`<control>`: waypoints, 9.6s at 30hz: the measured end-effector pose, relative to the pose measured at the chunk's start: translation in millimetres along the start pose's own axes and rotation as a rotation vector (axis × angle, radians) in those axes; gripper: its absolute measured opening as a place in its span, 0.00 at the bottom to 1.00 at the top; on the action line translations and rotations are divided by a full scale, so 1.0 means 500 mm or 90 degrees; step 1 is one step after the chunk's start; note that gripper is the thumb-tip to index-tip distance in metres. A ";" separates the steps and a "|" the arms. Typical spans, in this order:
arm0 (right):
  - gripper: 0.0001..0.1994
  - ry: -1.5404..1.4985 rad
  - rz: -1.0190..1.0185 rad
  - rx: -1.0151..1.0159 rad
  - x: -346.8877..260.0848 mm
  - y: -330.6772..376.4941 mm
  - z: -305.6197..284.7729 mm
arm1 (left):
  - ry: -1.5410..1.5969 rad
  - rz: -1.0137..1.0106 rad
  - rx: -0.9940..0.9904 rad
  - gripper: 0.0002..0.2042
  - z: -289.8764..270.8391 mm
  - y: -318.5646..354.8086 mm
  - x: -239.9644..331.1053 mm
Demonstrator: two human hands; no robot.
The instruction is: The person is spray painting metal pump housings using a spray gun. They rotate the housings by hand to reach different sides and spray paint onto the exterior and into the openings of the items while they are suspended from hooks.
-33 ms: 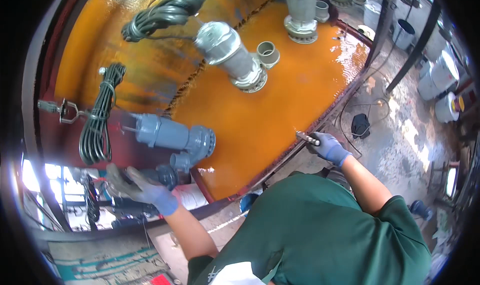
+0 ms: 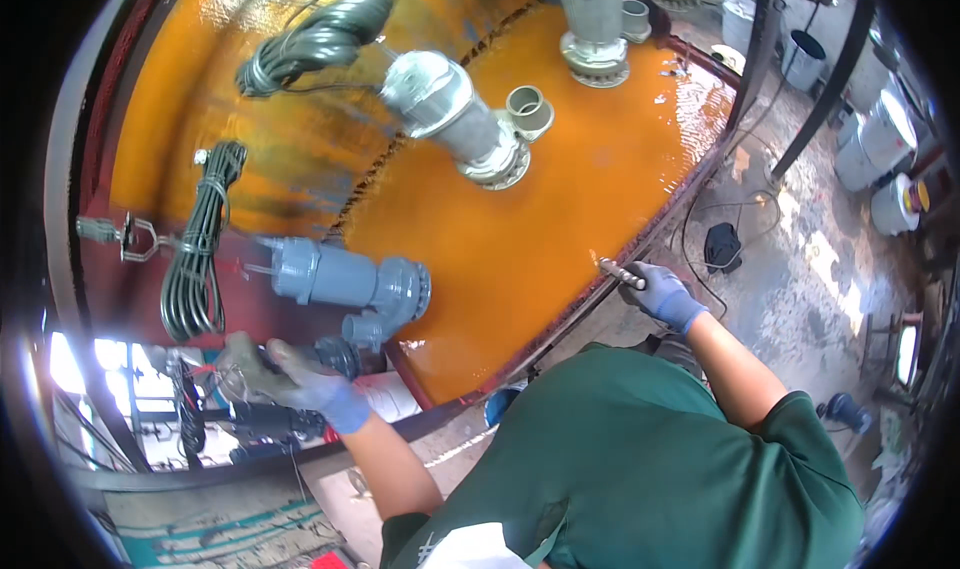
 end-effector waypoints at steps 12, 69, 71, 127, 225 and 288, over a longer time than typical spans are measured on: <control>0.13 -0.217 0.097 0.096 0.121 0.063 -0.148 | 0.238 -0.127 -0.368 0.29 0.532 -0.046 0.103; 0.16 0.025 -0.117 -0.146 -0.152 -0.215 -0.297 | 0.585 -0.732 -0.240 0.35 0.491 0.625 0.004; 0.16 -0.082 -0.022 -0.218 -0.073 -0.193 -0.266 | 0.406 -0.466 -0.338 0.32 0.527 0.377 0.045; 0.15 -0.363 -0.154 0.096 0.078 -0.120 -0.228 | 0.121 -0.077 -0.399 0.17 0.652 -0.063 -0.048; 0.15 -0.062 -0.266 0.022 0.015 -0.066 -0.522 | 0.167 -0.499 -0.381 0.25 0.816 -0.158 -0.131; 0.15 -0.118 -0.247 -0.085 -0.016 -0.373 -0.380 | -0.277 -0.061 -0.439 0.26 0.673 -0.085 0.125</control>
Point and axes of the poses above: each hand's wrist, its own y-axis away from the middle knuckle, its own z-axis out of the palm, x = y × z, the point moved 10 cm from there along -y, towards the middle knuckle, and after that the axes turned 9 degrees about -x, right-handed, at the moved point
